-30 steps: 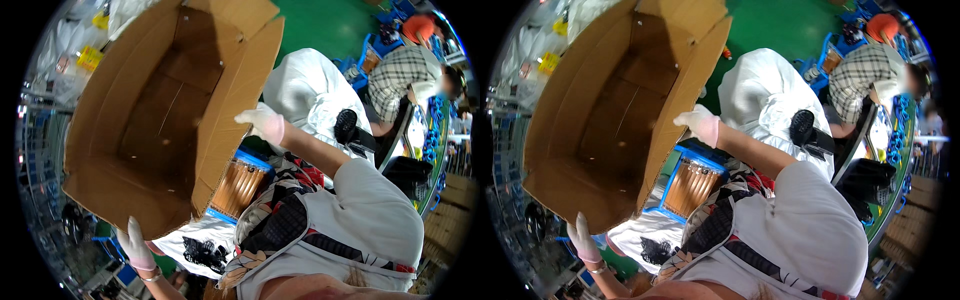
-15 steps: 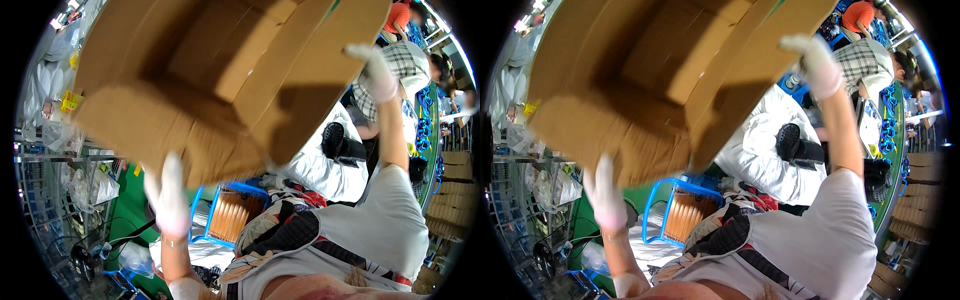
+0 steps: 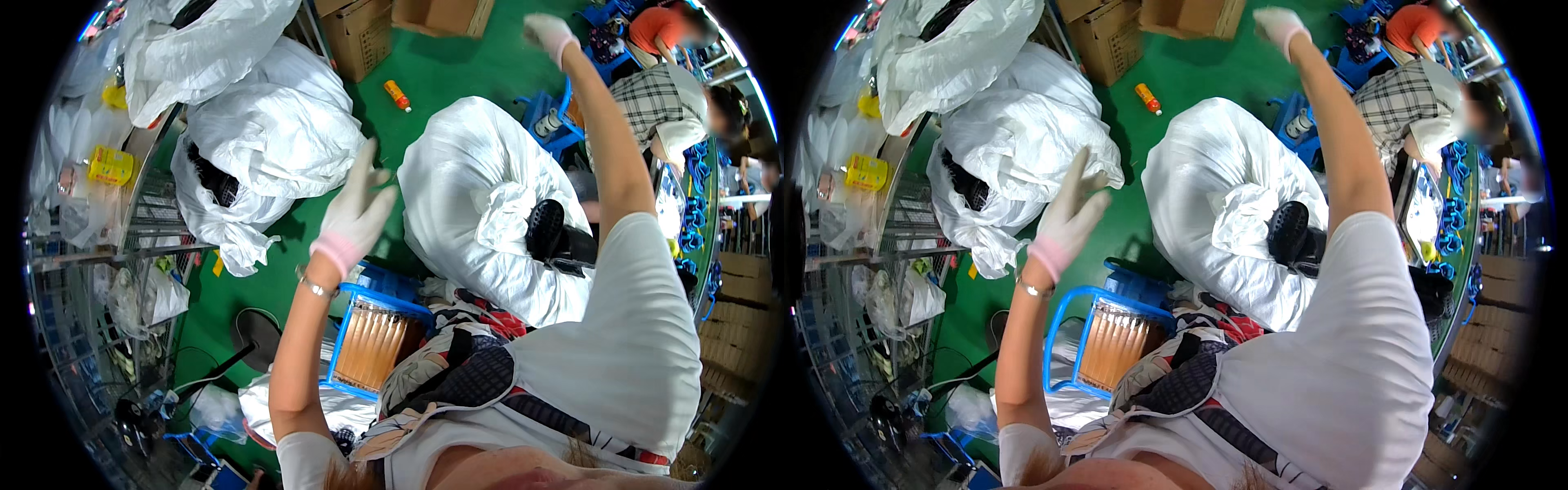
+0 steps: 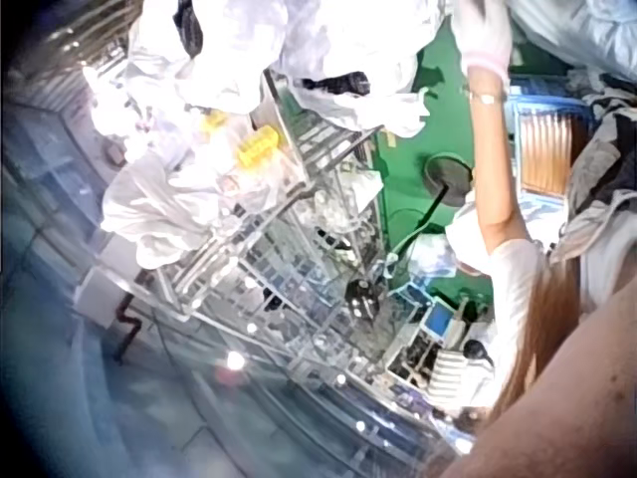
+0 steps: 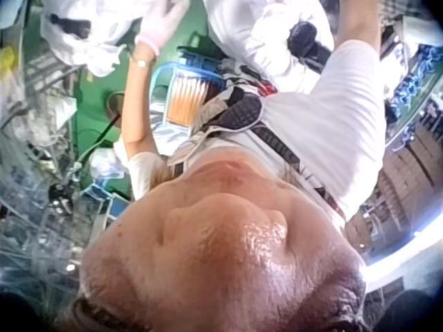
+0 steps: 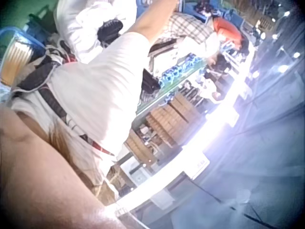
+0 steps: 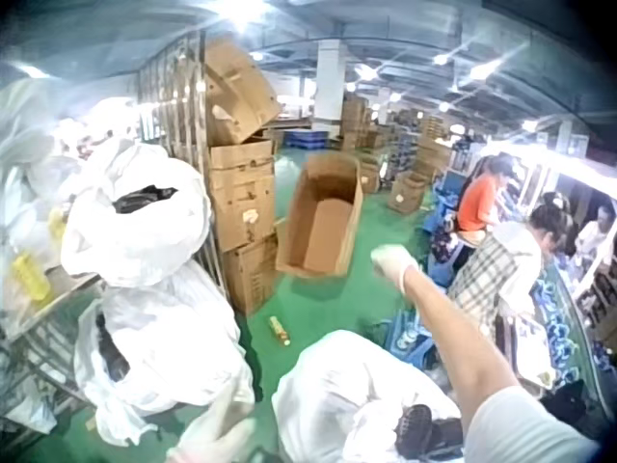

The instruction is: The person picks up black shoe components, inserts blue insoles into blue-and-black shoe uppers, and places finished components into a cardboard box.

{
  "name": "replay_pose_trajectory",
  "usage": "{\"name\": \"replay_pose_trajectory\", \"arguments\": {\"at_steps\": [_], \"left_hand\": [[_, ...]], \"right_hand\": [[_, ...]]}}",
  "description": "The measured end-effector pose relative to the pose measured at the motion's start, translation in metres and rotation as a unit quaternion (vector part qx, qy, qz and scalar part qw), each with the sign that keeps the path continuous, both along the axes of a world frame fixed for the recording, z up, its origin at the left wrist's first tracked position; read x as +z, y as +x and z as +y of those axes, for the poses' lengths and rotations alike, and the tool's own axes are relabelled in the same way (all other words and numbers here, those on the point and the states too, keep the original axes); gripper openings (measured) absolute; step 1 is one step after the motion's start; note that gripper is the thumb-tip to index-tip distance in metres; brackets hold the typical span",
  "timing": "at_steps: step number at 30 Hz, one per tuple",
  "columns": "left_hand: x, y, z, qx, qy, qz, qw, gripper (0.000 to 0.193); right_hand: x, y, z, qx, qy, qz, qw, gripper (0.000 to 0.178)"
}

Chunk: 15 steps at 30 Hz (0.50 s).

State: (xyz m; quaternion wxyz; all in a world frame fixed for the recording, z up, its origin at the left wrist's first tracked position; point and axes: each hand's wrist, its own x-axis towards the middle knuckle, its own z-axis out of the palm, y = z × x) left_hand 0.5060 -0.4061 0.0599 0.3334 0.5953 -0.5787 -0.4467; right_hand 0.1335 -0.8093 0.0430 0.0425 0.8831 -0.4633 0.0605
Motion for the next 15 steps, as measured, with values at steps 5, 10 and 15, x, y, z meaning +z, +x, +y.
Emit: {"name": "replay_pose_trajectory", "arguments": {"at_steps": [5,10,15], "left_hand": [[-0.039,0.053,0.092,0.18,0.047,0.091,0.978,0.066],[-0.049,0.063,0.161,0.321,0.117,0.173,0.924,0.064],[-0.082,0.044,0.208,0.377,0.141,0.213,0.89,0.067]], "right_hand": [[-0.059,0.032,0.086,0.092,0.128,0.014,0.987,0.007],[-0.101,0.048,0.15,0.029,0.349,-0.224,0.91,0.012],[-0.112,0.044,0.178,-0.02,0.463,-0.161,0.871,0.032]]}}
